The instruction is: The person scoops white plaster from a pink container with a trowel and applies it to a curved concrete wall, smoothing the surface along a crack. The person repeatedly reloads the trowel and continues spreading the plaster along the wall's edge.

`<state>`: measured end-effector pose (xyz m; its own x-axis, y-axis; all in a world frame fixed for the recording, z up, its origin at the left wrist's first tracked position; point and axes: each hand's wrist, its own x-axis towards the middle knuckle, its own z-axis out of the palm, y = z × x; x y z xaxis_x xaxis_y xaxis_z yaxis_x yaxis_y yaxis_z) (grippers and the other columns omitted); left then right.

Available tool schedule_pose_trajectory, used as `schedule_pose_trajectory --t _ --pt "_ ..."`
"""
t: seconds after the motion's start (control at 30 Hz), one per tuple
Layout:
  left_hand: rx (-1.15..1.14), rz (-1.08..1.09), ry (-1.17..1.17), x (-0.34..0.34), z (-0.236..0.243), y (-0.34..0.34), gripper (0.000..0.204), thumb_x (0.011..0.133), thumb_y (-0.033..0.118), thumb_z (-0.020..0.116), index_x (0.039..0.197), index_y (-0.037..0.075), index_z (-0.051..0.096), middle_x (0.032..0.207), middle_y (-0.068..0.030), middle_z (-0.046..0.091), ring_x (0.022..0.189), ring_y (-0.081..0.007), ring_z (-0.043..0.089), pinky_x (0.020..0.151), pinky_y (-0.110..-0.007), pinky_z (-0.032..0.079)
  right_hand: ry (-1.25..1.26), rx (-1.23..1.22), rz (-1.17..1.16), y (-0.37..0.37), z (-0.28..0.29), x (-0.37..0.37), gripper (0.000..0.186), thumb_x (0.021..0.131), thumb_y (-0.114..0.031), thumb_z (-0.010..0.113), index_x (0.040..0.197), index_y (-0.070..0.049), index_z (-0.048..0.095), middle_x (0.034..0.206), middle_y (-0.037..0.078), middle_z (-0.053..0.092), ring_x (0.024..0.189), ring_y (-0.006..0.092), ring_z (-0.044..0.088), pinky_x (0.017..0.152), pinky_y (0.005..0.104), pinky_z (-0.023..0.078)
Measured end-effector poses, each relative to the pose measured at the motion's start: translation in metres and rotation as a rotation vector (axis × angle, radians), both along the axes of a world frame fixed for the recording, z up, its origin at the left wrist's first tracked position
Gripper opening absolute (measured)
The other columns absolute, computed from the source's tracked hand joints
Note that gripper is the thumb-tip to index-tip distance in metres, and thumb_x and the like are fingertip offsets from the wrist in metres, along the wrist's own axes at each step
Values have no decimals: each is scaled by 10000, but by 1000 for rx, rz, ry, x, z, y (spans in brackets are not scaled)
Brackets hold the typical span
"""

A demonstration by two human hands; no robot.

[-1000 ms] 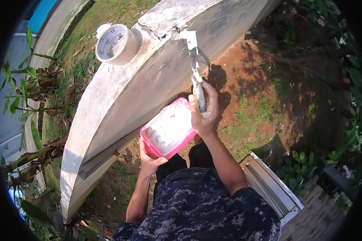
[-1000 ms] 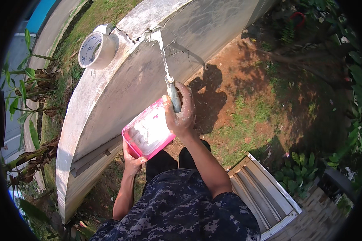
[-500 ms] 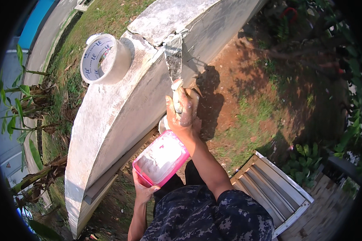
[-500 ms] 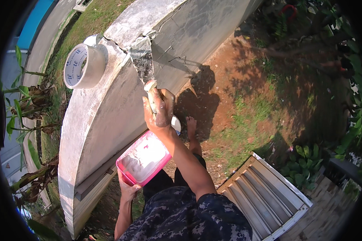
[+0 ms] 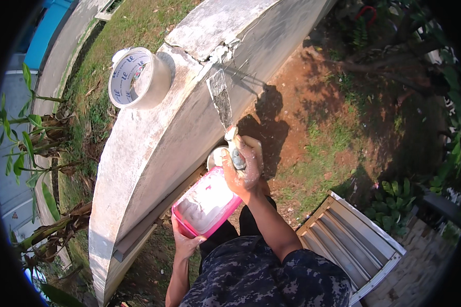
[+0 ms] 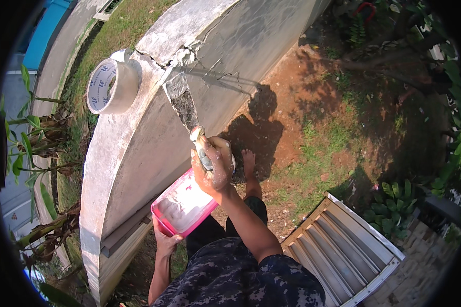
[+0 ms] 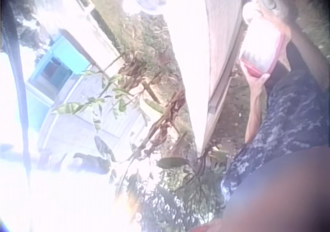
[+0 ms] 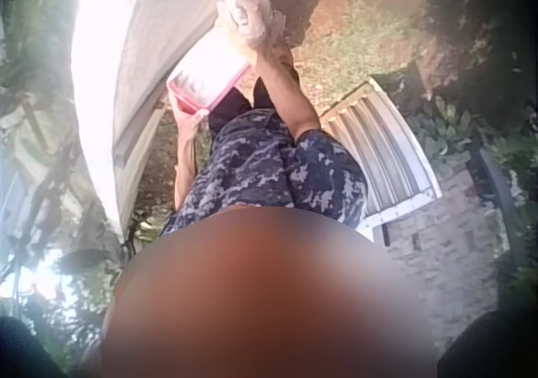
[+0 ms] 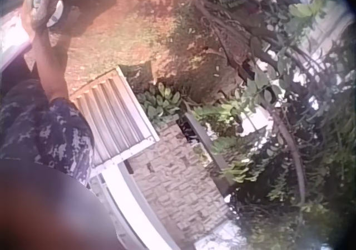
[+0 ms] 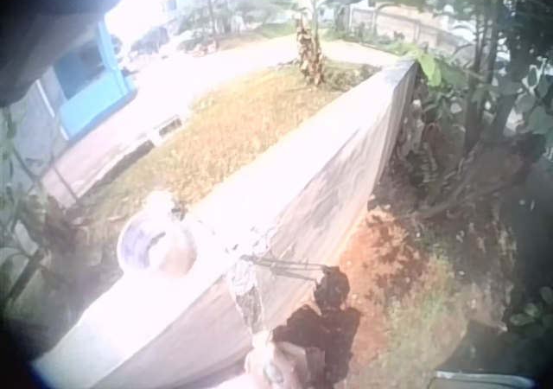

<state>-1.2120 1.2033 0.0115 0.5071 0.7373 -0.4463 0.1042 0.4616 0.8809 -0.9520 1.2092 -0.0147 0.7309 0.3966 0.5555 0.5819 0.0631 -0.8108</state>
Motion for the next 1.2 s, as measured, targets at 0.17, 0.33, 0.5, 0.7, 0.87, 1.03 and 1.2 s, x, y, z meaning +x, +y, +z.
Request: schedule_pose_trajectory --t 0.17,0.33,0.5,0.7,0.87,1.03,1.2 --pt "-9 9 -19 2 1 -4 1251 524 289 961 1483 45 195 1452 -150 375 1327 -298 420 1117 -462 357 81 -76 -97 11 1 3 531 787 35 715 1276 -1 511 1062 194 531 890 296 552 727 375 472" --pt "15 13 -37 3 3 -9 1234 544 250 954 1486 47 184 1459 -152 372 1330 -299 418 1117 -463 354 129 18 -9 22 5 -2 508 795 40 705 1267 29 517 1060 203 517 882 320 547 734 384 471" --pt "-17 20 -56 6 4 -11 1209 563 216 945 1486 48 182 1461 -163 369 1342 -315 404 1122 -485 341 108 -5 31 9 21 -13 561 789 50 708 1302 36 484 1054 208 509 888 326 533 736 388 464" --pt "-19 18 -104 14 5 -13 1184 579 191 937 1486 51 189 1467 -164 359 1352 -325 391 1130 -501 324 131 -22 33 23 26 -2 590 797 65 696 1334 34 453 1119 230 465 893 333 554 728 390 490" --pt "-46 -3 -95 17 5 -13 1167 594 173 929 1487 50 188 1470 -155 351 1352 -319 389 1130 -495 323 69 -41 18 15 31 -11 603 788 52 711 1336 23 462 1101 229 484 904 337 559 722 394 497" --pt "-35 -13 -89 18 3 -12 1171 589 158 928 1487 41 187 1469 -156 348 1350 -312 389 1126 -483 327 80 6 -14 8 29 -9 565 789 49 708 1310 26 491 1073 210 507 919 332 552 723 392 496" --pt "-31 -13 -85 18 2 -13 1176 592 159 928 1491 41 180 1478 -155 338 1354 -308 383 1130 -480 323 214 -46 18 17 25 -9 539 801 48 694 1301 42 493 1080 222 513 956 347 535 782 410 483"
